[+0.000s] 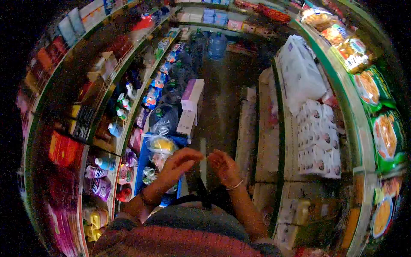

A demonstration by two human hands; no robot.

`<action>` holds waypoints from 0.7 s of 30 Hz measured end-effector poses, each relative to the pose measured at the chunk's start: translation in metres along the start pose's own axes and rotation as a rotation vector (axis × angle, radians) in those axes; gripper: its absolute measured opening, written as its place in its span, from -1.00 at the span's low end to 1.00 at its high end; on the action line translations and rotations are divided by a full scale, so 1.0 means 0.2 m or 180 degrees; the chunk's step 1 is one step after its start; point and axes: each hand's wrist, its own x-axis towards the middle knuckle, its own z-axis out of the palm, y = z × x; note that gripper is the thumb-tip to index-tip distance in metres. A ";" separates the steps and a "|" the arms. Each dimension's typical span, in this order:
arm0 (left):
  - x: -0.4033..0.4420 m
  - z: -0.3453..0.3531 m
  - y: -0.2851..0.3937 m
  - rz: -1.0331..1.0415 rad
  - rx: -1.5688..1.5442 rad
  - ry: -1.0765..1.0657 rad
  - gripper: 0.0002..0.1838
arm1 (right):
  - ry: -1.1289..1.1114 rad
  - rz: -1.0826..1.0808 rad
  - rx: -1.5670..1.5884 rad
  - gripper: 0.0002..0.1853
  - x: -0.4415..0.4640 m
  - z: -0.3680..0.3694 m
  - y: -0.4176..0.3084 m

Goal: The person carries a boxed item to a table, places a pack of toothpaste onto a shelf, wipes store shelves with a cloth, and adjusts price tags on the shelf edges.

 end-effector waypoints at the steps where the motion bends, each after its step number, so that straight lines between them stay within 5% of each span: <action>1: 0.16 0.00 0.04 0.0523 0.0420 0.0032 -0.74 | 0.0039 0.0100 0.0156 -0.59 0.13 0.00 -0.05; 5: 0.74 0.11 -0.21 0.2212 0.2006 0.0475 -0.65 | -0.0529 0.0389 0.0080 -0.57 0.62 -0.02 -0.22; 10: 1.39 0.20 -0.81 0.2112 0.3154 -0.0099 -0.71 | -0.1523 0.0695 -0.0409 -0.54 1.31 -0.15 -0.47; 13: 1.87 0.10 -1.19 0.2058 0.2917 -0.0504 -0.75 | -0.1814 0.0956 -0.0599 -0.55 1.73 -0.19 -0.77; 17: 2.53 0.03 -0.65 0.2653 0.2652 -0.0032 -0.62 | -0.1772 0.1152 -0.0546 -0.57 2.14 -0.17 -1.13; 21: 2.91 -0.10 -0.76 0.2611 0.3018 0.0202 -0.60 | -0.1611 0.1185 -0.0428 -0.58 2.52 -0.14 -1.31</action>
